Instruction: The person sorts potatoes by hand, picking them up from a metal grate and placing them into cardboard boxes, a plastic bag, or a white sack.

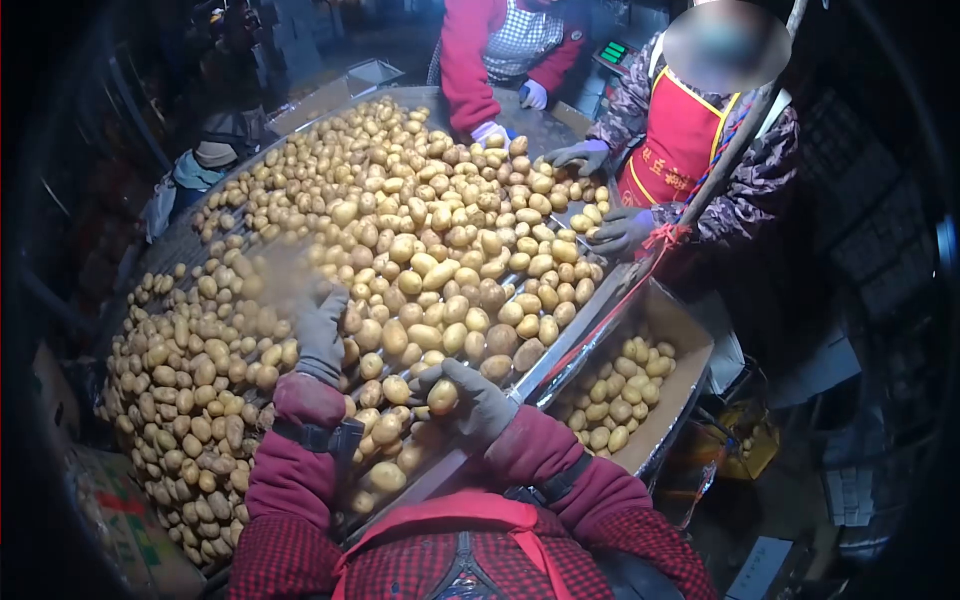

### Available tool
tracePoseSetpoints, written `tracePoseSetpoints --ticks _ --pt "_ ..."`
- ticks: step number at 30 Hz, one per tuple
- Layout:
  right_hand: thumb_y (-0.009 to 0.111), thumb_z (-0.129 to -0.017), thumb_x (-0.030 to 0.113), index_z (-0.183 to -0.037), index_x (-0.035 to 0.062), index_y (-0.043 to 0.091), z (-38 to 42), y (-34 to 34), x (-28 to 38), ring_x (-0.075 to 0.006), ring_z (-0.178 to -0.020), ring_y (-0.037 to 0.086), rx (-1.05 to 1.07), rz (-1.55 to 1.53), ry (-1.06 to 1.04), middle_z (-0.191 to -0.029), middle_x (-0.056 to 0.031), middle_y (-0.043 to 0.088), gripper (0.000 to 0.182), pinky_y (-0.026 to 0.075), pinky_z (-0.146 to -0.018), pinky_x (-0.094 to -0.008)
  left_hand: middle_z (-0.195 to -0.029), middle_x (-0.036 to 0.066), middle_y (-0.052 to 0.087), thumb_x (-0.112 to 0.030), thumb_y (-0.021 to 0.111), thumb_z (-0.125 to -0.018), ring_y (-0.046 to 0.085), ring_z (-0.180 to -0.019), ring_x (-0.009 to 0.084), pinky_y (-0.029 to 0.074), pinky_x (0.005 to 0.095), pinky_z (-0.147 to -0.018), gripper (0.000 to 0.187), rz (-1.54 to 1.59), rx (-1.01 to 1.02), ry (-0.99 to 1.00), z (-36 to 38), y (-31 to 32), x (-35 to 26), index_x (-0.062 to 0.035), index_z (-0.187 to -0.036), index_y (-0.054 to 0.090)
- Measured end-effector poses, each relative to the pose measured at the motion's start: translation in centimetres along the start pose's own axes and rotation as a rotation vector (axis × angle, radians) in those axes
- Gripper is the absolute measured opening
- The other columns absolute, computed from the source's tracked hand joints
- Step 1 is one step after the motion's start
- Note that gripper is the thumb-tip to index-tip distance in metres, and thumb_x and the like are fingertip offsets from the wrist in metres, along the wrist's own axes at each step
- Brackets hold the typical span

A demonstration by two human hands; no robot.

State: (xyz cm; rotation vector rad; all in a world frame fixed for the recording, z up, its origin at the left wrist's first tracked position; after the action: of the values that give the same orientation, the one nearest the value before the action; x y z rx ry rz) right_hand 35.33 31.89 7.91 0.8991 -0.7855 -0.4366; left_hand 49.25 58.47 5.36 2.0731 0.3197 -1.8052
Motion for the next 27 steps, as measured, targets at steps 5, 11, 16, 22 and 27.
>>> tracePoseSetpoints --ticks 5,11,16,22,27 --pt "0.067 -0.102 0.015 -0.135 0.0095 0.061 1.4 -2.9 -0.4 -0.023 -0.122 0.064 0.06 -0.179 0.109 -0.131 -0.0095 0.064 0.034 0.056 -0.105 -0.0437 -0.124 0.005 0.063 0.006 0.077 -0.089 0.062 -0.106 0.0129 0.056 0.0268 -0.092 0.055 0.046 -0.054 0.021 0.4 -1.2 -0.1 -0.0056 -0.139 0.056" --pt "0.067 -0.093 -0.007 -0.14 0.0099 0.058 5.8 -2.2 -0.8 -0.0281 -0.126 0.062 0.054 0.493 -0.33 -0.134 -0.013 0.063 0.05 0.057 -0.1 -0.0437 -0.113 0.001 0.063 0.009 0.074 -0.09 0.064 -0.094 0.0098 0.057 0.0229 -0.079 0.054 -0.079 0.006 0.172 -1.6 -4.0 3.1 -0.0088 -0.138 0.056" --pt "0.07 -0.098 0.024 -0.132 0.0116 0.065 7.9 -7.4 -2.5 -0.0315 -0.117 0.066 -0.066 -0.102 -0.09 -0.127 -0.0116 0.065 0.036 0.058 -0.092 -0.0433 -0.115 0.005 0.068 -0.008 0.068 -0.101 0.064 -0.107 0.0146 0.053 0.0287 -0.096 0.03 -0.245 0.173 0.424 2.6 -2.7 -1.1 -0.0012 -0.129 0.063" --pt "0.056 -0.105 0.039 -0.146 0.0153 0.058 12.7 -8.2 -4.3 -0.0316 -0.123 0.064 -0.15 -0.047 -0.134 -0.136 -0.0139 0.062 0.047 0.057 -0.096 -0.0452 -0.103 0.01 0.07 -0.017 0.065 -0.105 0.07 -0.09 0.0228 0.064 0.039 -0.076 0.016 0.571 0.079 -0.402 4.8 1.1 -2.4 -0.0043 -0.114 0.065" --pt "0.055 -0.105 0.047 -0.136 0.0106 0.063 13.6 -8.6 -5.6 -0.0329 -0.115 0.068 -0.171 -0.103 -0.112 -0.128 -0.0132 0.067 0.048 0.059 -0.091 -0.0457 -0.097 0.005 0.068 -0.018 0.072 -0.101 0.066 -0.078 0.0152 0.057 0.027 -0.058 0.019 0.276 0.214 -0.088 6.9 1.3 -3.6 -0.0086 -0.115 0.064"
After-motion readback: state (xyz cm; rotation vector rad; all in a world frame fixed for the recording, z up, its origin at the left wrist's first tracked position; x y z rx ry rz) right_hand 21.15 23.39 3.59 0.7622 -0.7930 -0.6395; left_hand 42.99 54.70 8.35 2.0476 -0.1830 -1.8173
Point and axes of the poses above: each hand's wrist, its own z-axis away from the middle knuckle, its own y-axis out of the palm, x = y × z, the point moved 2 cm from there along -z, towards the middle knuckle
